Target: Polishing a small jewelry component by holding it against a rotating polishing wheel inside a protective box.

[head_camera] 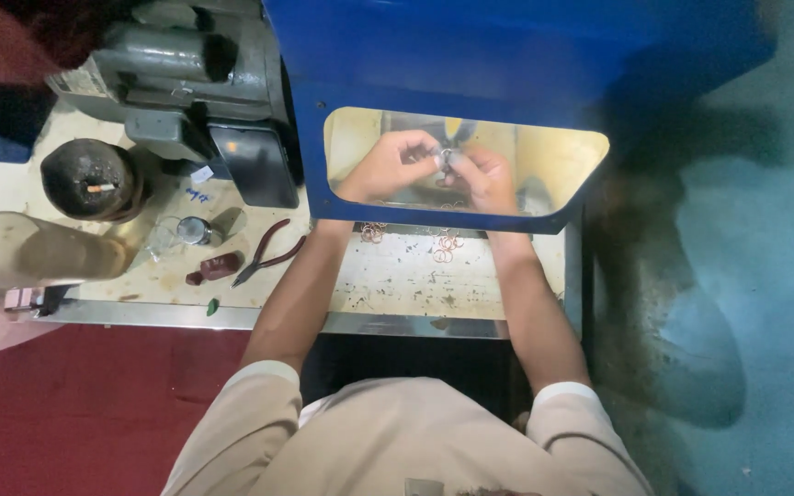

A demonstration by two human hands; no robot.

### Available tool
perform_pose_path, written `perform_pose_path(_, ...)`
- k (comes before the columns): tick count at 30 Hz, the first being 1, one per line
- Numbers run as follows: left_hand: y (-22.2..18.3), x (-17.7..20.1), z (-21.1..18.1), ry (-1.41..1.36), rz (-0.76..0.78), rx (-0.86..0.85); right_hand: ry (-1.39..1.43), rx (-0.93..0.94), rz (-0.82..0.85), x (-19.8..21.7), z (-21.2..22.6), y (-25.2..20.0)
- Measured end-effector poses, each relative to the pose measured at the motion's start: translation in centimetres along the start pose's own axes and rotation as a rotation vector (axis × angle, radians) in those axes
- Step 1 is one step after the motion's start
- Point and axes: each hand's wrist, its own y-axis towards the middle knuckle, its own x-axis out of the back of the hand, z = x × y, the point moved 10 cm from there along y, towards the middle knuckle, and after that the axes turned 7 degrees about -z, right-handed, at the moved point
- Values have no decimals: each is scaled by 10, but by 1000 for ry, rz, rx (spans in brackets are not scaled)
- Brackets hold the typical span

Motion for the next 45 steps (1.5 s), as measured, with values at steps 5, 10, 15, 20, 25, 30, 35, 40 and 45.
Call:
perform_pose_path(5, -3, -3, -9, -24, 50, -8, 4, -16, 15, 6, -5, 3)
perform_pose_path(10, -3, -5, -13, -24, 65, -14, -6, -60, 17, 8, -7, 4)
perform_pose_path(15, 0, -6, -10, 15, 44, -47, -50, -59, 37, -5, 12, -9)
perform_pose_path(20, -2, -5, -15, 27, 36, -53, -34, -73, 58, -1, 2, -2)
perform_pose_path(25, 4, -3, 6, 12, -44, 84, 23, -58, 59, 0, 7, 0)
perform_pose_path(30, 4, -11, 35, -167, -106, 259, -30, -1, -20, 0, 20, 0)
perform_pose_path(35, 14, -17, 55, -269, -266, 164, 91, -54, -93, 6, -9, 18)
perform_pose_path(40, 11, -11, 55, -303, -302, 123, 217, -118, -96, 8, -26, 19)
perform_pose_path(45, 11, -10, 59, -395, -328, 208, 384, -179, -69, 5, -42, 28)
